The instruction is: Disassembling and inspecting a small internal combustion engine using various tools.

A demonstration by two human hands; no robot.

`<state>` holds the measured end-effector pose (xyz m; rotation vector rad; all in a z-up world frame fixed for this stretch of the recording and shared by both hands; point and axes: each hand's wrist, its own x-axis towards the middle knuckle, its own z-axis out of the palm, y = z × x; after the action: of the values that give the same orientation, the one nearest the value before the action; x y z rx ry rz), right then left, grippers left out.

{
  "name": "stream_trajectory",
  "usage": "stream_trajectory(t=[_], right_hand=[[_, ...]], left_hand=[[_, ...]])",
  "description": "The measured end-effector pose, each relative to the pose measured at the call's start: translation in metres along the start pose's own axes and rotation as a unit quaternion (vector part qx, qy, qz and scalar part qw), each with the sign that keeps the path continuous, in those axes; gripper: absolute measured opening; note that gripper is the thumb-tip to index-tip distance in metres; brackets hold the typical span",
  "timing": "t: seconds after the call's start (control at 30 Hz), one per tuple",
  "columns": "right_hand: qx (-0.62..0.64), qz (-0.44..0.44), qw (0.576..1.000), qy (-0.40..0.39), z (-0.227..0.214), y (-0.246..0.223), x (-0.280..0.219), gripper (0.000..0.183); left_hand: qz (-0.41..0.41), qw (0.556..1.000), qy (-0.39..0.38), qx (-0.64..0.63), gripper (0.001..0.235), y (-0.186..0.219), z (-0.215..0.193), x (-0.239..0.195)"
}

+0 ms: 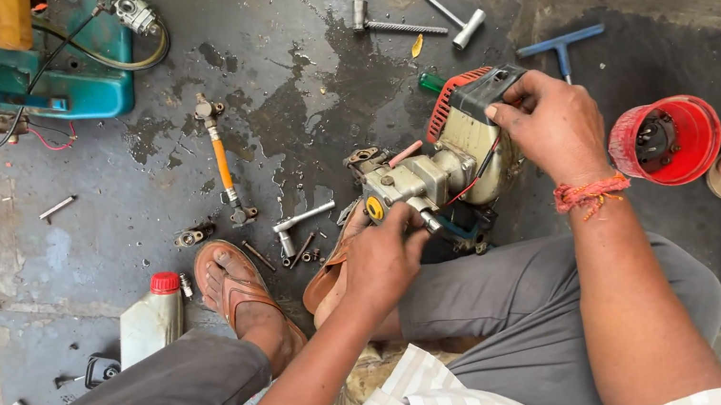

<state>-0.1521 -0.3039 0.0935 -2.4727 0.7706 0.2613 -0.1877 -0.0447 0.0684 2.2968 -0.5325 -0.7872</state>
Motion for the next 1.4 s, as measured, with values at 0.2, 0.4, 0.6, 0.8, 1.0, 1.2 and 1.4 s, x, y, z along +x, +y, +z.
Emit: stream_trajectory(t=[0.2,0.4,0.6,0.8,1.0,1.2,1.4], right_hand=[[-0.005,-0.003,1.0,-0.008,0.0,0.001,-0.002,0.027],[-0.064,-0.028,0.997,-0.02,-0.002,0.008,-0.004,0.027],[-0.103,-0.031,0.993,-0.037,-0.006,0.003,-0.004,0.028],[-0.142,-0.009,0.986,-0.09,-0.003,0.0,-0.006,0.035],[-0.152,-0.016,0.982,-0.11,0.003,0.004,-0.004,0.037],[-0.146,-0.033,0.985,-0.092,0.005,0.006,-0.006,0.037],[-0.144,-0.038,0.985,-0.088,0.006,0.004,-0.007,0.036]], left_hand=[[-0.102,0.984,0.085,-0.119,0.019,-0.023,0.047,-0.02],[-0.331,0.779,0.007,-0.533,0.054,-0.029,0.054,-0.012],[-0.375,0.781,-0.081,-0.492,0.072,-0.002,0.043,0.001],[-0.376,0.741,-0.112,-0.545,0.061,-0.025,0.08,0.0],[-0.271,0.615,-0.169,-0.721,0.043,-0.064,0.089,-0.016],[-0.245,0.563,-0.189,-0.767,0.039,-0.073,0.087,-0.016],[-0.248,0.563,-0.189,-0.765,0.037,-0.073,0.087,-0.015]])
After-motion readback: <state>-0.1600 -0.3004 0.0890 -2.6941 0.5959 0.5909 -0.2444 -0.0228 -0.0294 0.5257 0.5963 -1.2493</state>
